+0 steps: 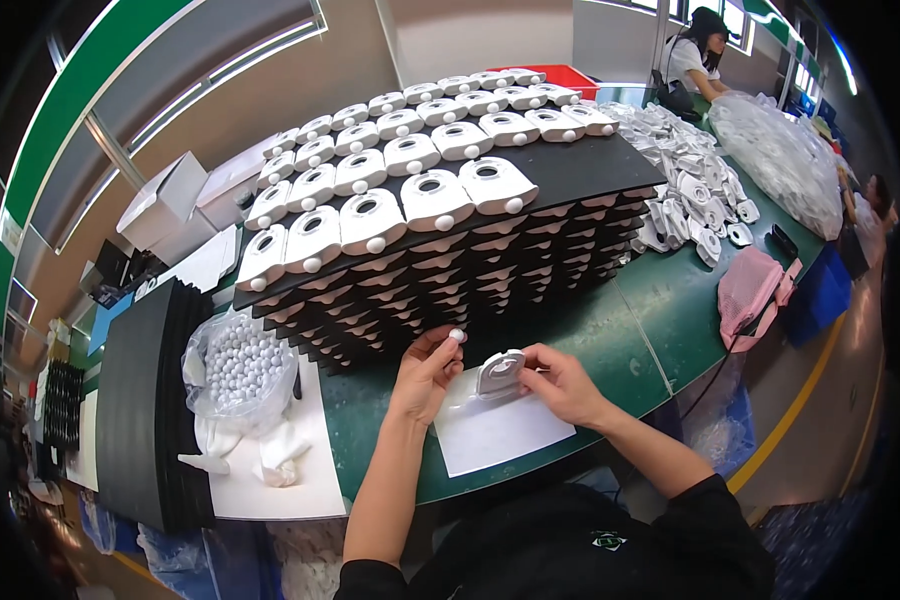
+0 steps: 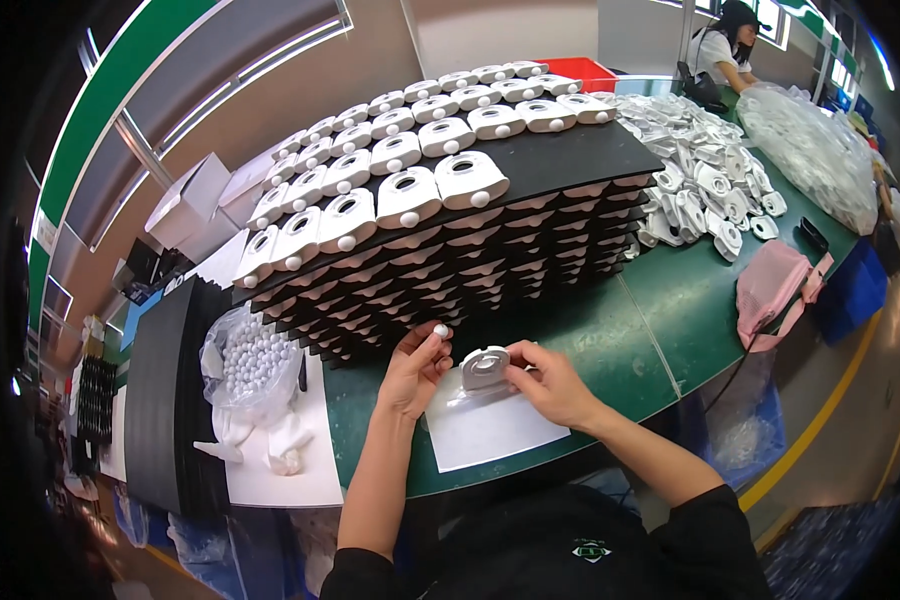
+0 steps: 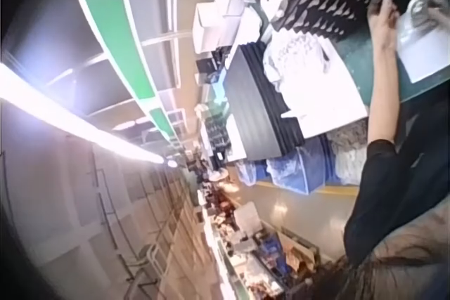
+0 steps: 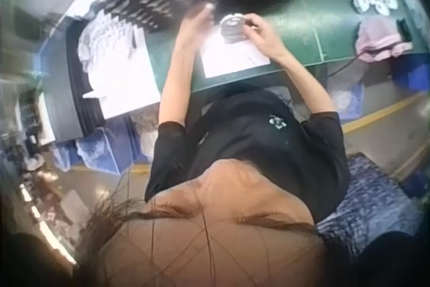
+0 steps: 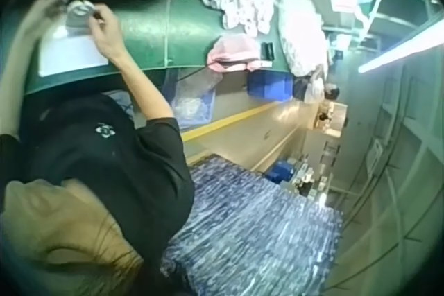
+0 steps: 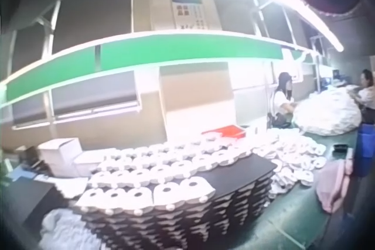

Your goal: The recorder is assembling small white plastic lighting components at a factory workbench.

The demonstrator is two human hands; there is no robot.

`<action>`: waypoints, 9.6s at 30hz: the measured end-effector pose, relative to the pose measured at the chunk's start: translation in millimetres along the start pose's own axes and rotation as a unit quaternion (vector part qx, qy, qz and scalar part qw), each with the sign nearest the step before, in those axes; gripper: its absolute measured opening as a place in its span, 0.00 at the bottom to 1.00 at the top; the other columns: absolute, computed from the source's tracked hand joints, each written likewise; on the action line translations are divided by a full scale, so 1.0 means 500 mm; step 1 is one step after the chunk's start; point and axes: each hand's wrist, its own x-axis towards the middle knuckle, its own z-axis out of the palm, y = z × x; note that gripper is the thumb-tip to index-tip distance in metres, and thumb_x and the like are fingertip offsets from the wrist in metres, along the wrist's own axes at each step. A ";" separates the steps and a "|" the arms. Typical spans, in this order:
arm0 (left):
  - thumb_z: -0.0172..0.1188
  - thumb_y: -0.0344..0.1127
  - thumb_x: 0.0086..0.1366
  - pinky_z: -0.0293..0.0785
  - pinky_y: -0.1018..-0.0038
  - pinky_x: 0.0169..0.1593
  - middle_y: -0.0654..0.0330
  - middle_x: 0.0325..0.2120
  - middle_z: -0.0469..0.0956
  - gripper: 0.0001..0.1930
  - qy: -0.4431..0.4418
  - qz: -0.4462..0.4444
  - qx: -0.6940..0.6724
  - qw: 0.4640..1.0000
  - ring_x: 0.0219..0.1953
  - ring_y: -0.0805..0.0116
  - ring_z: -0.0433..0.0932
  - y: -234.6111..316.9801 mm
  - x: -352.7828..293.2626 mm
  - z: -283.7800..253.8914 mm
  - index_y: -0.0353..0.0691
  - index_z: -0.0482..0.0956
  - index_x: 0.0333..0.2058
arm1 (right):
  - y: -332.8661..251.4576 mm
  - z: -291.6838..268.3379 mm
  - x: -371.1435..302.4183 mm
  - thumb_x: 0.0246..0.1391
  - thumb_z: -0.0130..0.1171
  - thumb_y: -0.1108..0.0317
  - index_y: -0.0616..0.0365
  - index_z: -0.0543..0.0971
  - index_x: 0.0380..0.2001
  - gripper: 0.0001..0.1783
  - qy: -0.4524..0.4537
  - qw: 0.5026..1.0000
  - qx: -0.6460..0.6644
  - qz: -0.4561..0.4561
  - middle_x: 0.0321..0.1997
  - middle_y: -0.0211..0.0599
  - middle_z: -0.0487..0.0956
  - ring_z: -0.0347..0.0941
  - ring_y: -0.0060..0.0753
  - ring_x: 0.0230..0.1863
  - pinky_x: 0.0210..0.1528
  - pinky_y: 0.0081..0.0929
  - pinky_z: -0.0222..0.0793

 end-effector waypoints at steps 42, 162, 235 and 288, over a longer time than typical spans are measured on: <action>0.60 0.24 0.52 0.68 0.85 0.34 0.65 0.29 0.76 0.12 -0.065 0.057 0.249 0.964 0.30 0.80 0.72 -0.012 -0.025 0.058 0.35 0.76 0.37 | 0.039 -0.008 0.015 0.58 0.45 0.71 0.51 0.67 0.42 0.09 0.076 0.925 0.368 0.053 0.42 0.30 0.71 0.67 0.25 0.44 0.45 0.26 0.64; 0.50 0.37 0.63 0.64 0.81 0.42 0.62 0.31 0.71 0.17 -0.041 0.239 0.157 0.957 0.34 0.75 0.68 0.005 -0.060 0.128 0.33 0.67 0.47 | -0.048 0.048 -0.008 0.48 0.59 0.67 0.65 0.75 0.38 0.15 0.142 0.986 -0.040 -0.080 0.26 0.32 0.77 0.69 0.16 0.24 0.24 0.14 0.63; 0.55 0.22 0.53 0.68 0.76 0.46 0.56 0.37 0.75 0.10 -0.159 0.176 0.234 0.943 0.41 0.70 0.73 -0.027 -0.050 0.065 0.34 0.77 0.36 | 0.011 -0.013 -0.014 0.51 0.52 0.62 0.62 0.73 0.35 0.14 -0.034 0.961 0.253 0.109 0.28 0.35 0.75 0.72 0.25 0.23 0.27 0.18 0.69; 0.54 0.41 0.56 0.67 0.55 0.35 0.44 0.30 0.74 0.12 0.462 0.197 0.769 0.395 0.36 0.42 0.71 0.537 -0.116 -0.271 0.37 0.69 0.28 | 0.016 -0.027 0.005 0.57 0.45 0.66 0.59 0.70 0.28 0.09 0.192 0.933 0.302 0.028 0.23 0.28 0.69 0.63 0.18 0.23 0.27 0.13 0.61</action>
